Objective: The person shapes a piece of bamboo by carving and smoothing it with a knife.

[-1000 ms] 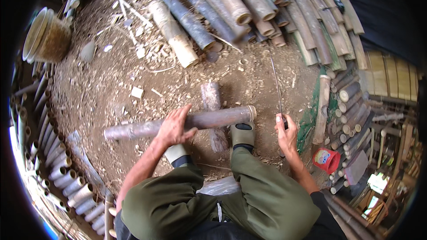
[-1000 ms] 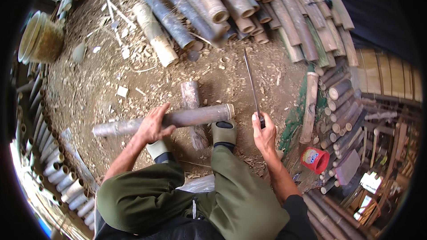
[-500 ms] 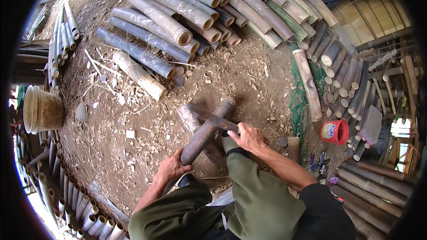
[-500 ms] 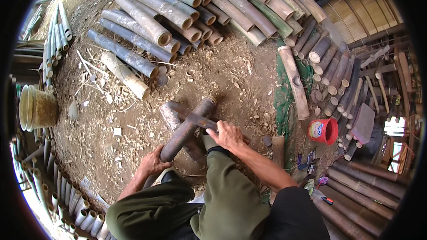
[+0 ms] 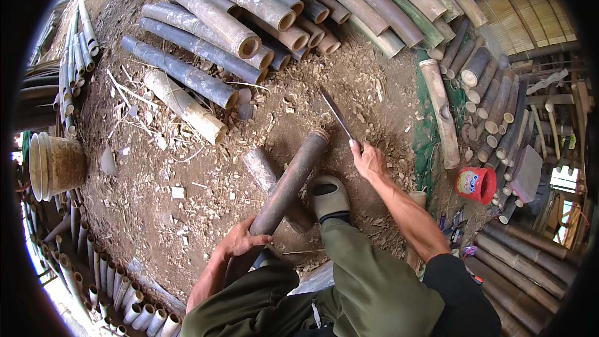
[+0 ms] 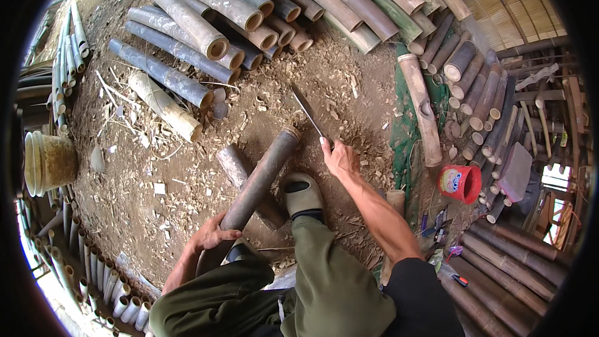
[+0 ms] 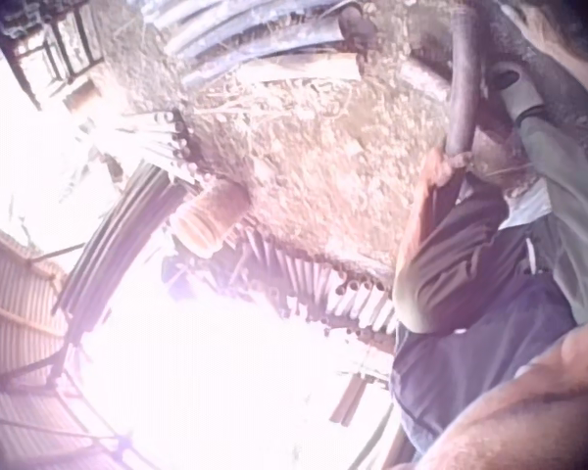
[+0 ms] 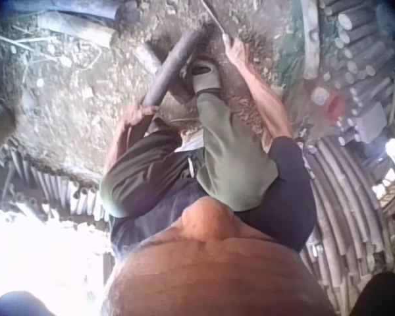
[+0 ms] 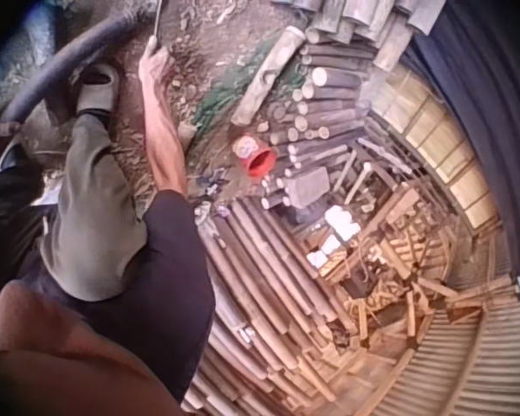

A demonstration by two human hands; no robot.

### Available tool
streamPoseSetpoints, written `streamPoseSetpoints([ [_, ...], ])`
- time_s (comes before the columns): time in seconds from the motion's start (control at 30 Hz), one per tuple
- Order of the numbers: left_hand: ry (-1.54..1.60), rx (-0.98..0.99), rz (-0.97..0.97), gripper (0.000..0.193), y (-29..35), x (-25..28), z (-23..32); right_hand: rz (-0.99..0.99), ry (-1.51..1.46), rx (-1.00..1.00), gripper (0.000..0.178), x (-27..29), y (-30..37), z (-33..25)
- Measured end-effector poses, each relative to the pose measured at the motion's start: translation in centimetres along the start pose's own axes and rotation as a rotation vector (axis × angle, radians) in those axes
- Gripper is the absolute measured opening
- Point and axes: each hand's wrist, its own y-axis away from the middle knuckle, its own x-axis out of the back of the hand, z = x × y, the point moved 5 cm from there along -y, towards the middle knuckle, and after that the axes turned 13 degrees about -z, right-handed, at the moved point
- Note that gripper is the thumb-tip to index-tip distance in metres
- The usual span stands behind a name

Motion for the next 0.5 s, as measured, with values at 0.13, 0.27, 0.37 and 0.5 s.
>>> streamPoseSetpoints([
  [0.13, 0.094, -0.008, -0.057, 0.092, 0.5, 0.4, -2.5, -0.179, 0.269, 0.634, 0.068, -2.8, 4.9, -4.5],
  [0.27, 0.215, -0.104, -0.076, 0.090, -0.2, -0.1, 0.6, -0.051, -0.092, -0.050, 0.067, -0.5, -0.7, 1.4],
  [0.37, 0.194, -0.093, -0.027, 0.090, 0.1, 0.7, -0.8, -0.168, 0.192, 0.555, 0.068, -1.8, 3.9, -4.9],
  [0.5, 0.198, -0.127, -0.054, 0.087, -0.6, 0.2, -0.9, -0.133, 0.048, -0.068, 0.065, -0.5, -0.8, -0.2],
])
